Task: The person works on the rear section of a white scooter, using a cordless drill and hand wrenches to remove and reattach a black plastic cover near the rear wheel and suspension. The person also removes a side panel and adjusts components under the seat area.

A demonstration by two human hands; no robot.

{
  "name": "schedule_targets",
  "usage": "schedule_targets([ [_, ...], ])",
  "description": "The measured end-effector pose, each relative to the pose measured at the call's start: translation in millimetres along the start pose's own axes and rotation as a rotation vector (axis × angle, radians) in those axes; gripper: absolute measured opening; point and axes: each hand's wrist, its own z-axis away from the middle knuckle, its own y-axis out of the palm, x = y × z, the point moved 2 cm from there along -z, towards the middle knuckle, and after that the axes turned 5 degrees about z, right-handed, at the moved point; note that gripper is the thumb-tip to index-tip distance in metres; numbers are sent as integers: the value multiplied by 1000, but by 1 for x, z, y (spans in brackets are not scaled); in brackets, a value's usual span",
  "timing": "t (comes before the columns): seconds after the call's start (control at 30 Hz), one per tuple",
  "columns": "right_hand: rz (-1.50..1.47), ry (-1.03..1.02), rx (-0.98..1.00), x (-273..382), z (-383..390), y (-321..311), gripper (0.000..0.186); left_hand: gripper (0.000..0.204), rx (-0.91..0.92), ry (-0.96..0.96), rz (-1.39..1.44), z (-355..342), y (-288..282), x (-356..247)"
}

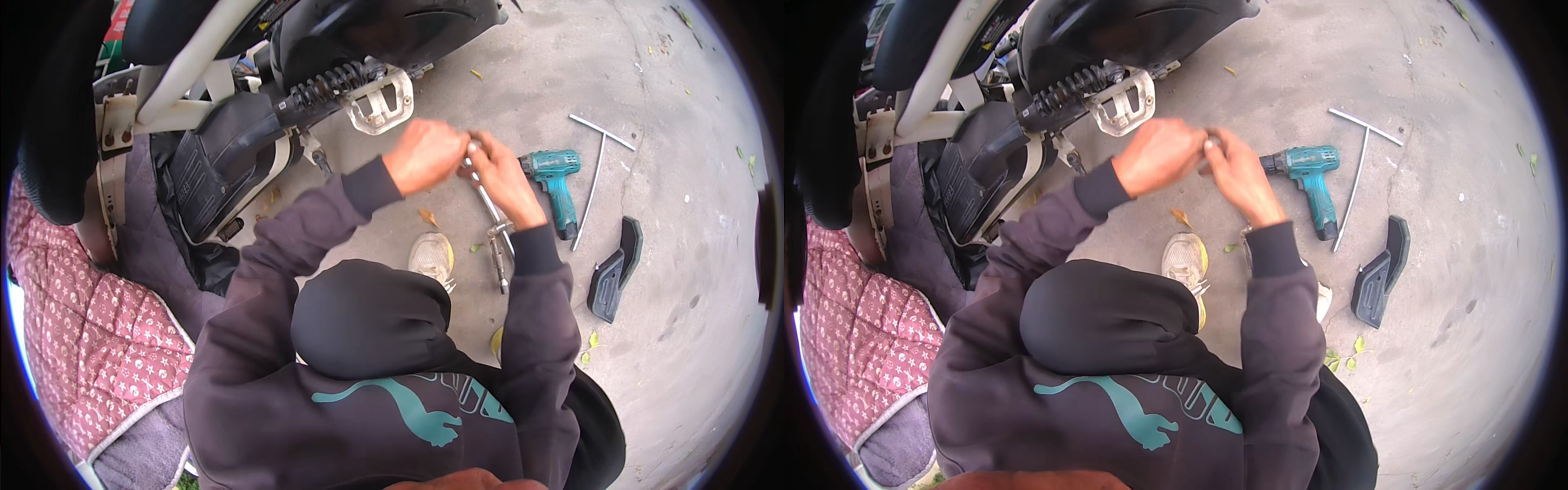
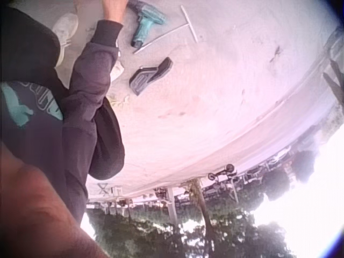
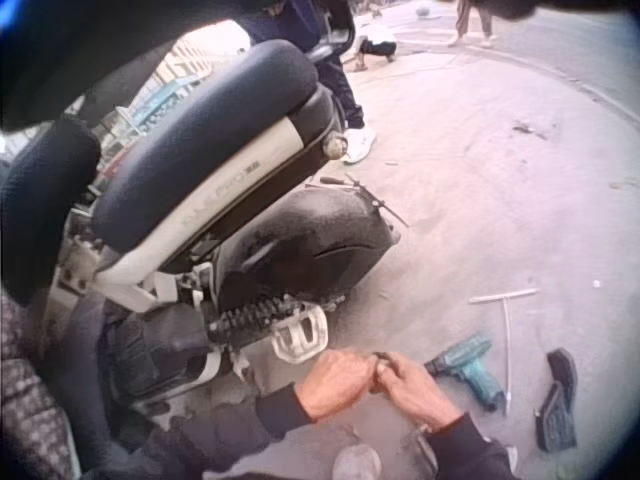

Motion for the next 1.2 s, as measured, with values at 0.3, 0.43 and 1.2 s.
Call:
schedule_targets([
  [0.3,-990,336,-235,4,-127,53,42,12,118,462,-886,-168,-12,71],
  [0.43,-1208,266,-148,4,-146,69,39,24,364,325,-1260,-203,-11,79],
  [1.2,-1186,238,-16,15,-167,83,46,29,224,502,-942,-193,-88,66],
])
